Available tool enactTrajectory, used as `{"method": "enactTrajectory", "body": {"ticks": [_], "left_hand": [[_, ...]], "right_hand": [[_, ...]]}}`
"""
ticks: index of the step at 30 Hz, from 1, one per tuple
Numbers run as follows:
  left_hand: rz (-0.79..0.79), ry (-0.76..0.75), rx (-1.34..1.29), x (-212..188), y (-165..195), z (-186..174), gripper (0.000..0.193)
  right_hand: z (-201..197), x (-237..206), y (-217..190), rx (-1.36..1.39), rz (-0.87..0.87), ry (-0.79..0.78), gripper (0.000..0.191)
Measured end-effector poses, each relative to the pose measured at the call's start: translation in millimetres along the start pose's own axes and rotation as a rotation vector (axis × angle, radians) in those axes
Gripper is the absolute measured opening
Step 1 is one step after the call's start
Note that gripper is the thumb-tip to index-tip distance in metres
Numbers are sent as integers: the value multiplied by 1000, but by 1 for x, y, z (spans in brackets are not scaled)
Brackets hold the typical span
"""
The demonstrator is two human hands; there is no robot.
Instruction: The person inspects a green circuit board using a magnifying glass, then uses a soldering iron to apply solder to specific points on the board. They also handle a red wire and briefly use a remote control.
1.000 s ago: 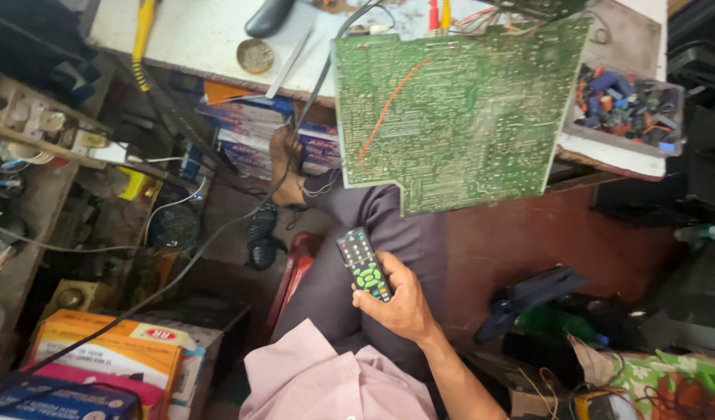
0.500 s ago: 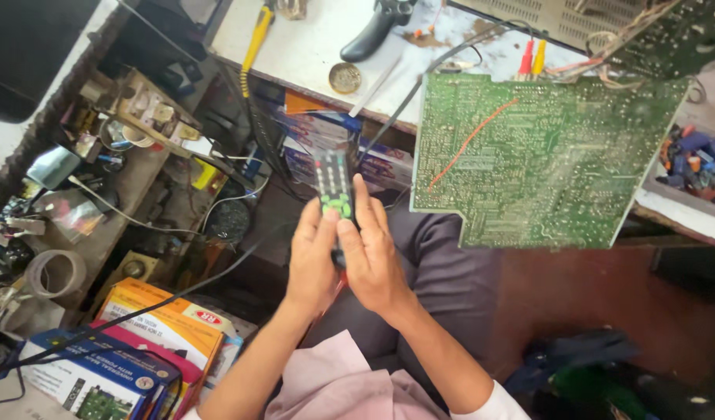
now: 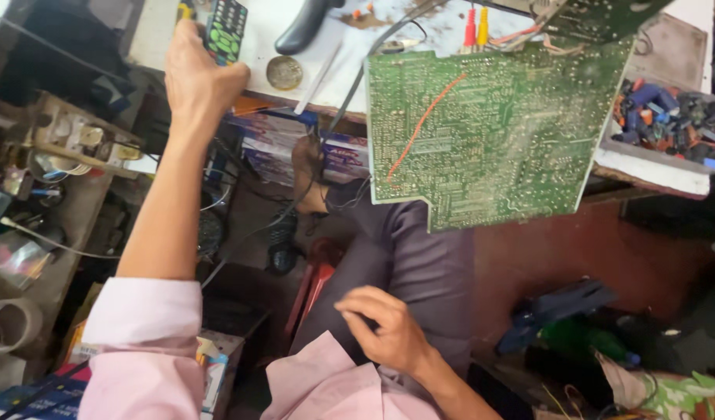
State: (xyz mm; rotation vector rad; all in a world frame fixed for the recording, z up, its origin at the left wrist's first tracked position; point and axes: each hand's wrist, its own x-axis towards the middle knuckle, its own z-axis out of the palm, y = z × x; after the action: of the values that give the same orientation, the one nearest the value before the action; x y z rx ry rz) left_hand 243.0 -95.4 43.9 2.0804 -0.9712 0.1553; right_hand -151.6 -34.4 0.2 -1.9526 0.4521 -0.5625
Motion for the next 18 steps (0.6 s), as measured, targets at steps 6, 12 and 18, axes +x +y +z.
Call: {"method": "enactTrajectory", "body": {"ticks": [6,12,18], "left_hand": [[26,-40,160,12,6,11,50],[313,309,340,-38,24,7,47],[-130,-184,-727,-163,85,12,16]], "right_hand": [[-30,-53,16,-127,140,334,10],[-54,-55,44,283,489,693,25],[-68,-28,50,546,520,764,45]]}}
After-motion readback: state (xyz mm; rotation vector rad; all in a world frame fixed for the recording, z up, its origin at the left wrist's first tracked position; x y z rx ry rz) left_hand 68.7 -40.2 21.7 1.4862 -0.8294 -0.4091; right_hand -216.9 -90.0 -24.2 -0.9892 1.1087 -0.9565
